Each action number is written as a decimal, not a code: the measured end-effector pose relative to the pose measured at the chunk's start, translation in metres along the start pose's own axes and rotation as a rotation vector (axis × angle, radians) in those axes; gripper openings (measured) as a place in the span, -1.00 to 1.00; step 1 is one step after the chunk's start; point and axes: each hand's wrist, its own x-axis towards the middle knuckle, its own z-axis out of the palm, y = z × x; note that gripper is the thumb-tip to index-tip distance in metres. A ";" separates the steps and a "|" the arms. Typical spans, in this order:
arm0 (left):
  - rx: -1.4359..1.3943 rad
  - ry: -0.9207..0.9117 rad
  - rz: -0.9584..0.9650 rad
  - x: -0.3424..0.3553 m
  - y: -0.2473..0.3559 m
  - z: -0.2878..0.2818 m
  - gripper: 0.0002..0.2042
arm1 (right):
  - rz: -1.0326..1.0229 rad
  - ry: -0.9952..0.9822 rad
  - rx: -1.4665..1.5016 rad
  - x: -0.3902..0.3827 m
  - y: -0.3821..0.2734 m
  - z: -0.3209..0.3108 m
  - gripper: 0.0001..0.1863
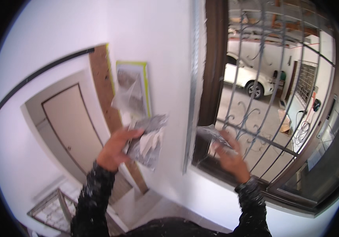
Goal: The person applies white wall compound to the vertical edge of a window frame using a putty knife. They repeatedly scoop compound from a hawk and smooth it along the frame, working from lower to higher sections. The person briefly handles a thin wire or cable near the frame before resuming application.
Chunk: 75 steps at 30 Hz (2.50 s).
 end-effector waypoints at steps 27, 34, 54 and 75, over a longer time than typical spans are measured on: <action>-0.940 0.191 -0.828 0.009 0.013 -0.018 -0.60 | -0.063 -0.066 -0.212 0.093 -0.019 -0.031 -0.72; -1.013 0.288 -0.822 -0.035 0.019 -0.023 -0.55 | 0.108 0.491 -0.199 0.213 0.034 -0.050 -0.70; -0.985 0.726 -0.865 -0.173 0.042 -0.062 -0.56 | 0.248 0.487 -0.511 0.393 0.022 -0.080 -0.62; -0.787 0.830 -1.062 -0.238 0.048 -0.069 -0.67 | -0.113 0.478 -0.673 0.352 0.018 -0.097 -0.63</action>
